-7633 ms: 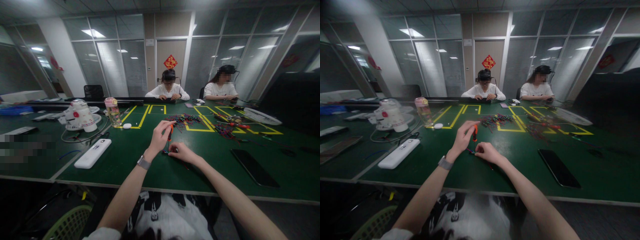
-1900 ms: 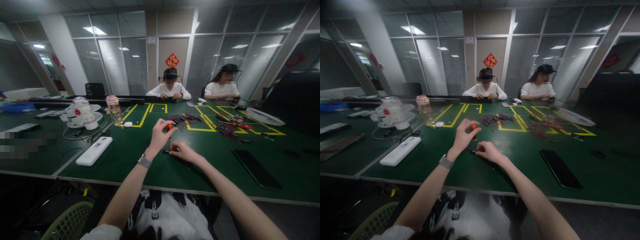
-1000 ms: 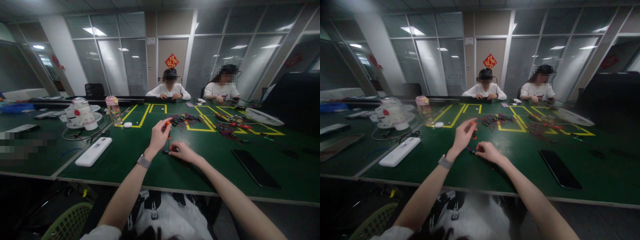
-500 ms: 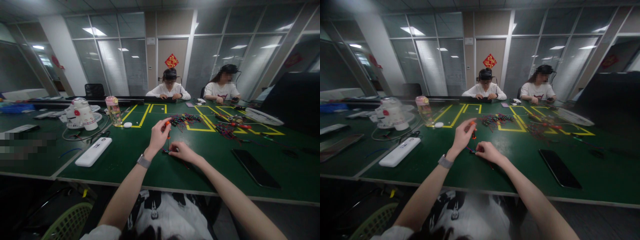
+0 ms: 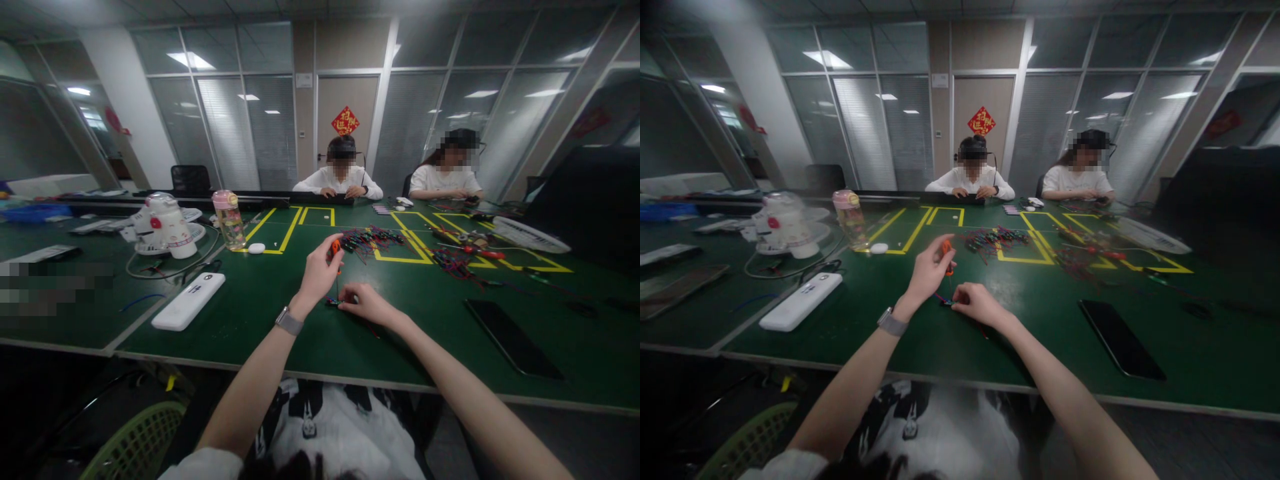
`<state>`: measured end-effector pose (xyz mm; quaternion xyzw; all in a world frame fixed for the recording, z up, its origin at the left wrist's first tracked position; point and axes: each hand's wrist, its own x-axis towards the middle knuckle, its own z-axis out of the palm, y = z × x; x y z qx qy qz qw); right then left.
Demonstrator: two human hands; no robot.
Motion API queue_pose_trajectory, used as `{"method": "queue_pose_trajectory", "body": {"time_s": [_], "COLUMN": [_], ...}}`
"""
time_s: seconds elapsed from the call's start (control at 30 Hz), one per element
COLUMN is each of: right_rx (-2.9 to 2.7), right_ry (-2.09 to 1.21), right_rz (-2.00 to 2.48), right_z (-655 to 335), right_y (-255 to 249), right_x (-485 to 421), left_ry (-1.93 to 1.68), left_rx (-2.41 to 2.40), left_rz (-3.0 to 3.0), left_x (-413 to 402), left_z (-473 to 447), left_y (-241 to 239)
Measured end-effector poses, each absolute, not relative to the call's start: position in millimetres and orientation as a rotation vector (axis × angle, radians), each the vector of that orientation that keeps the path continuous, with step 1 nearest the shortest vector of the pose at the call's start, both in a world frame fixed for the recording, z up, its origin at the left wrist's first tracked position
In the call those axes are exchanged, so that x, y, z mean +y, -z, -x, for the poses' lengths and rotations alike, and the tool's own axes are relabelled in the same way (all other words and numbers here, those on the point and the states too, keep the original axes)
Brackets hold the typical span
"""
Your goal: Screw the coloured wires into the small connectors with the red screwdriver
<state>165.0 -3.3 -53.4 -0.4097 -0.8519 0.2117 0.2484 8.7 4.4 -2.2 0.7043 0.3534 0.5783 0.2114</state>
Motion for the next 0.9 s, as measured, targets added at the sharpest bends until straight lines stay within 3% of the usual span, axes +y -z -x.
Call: {"method": "queue_pose_trajectory", "body": {"time_s": [0.9], "right_rx": [-2.263], "right_ry": [-0.557], "right_rz": [1.138], "right_z": [-165], "right_y": [56], "right_x": [-1], "left_ry": [-1.868], "left_rx": [1.014], "left_rz": [-1.751], "left_x": [6], "left_z": [2], "left_y": [-7]}}
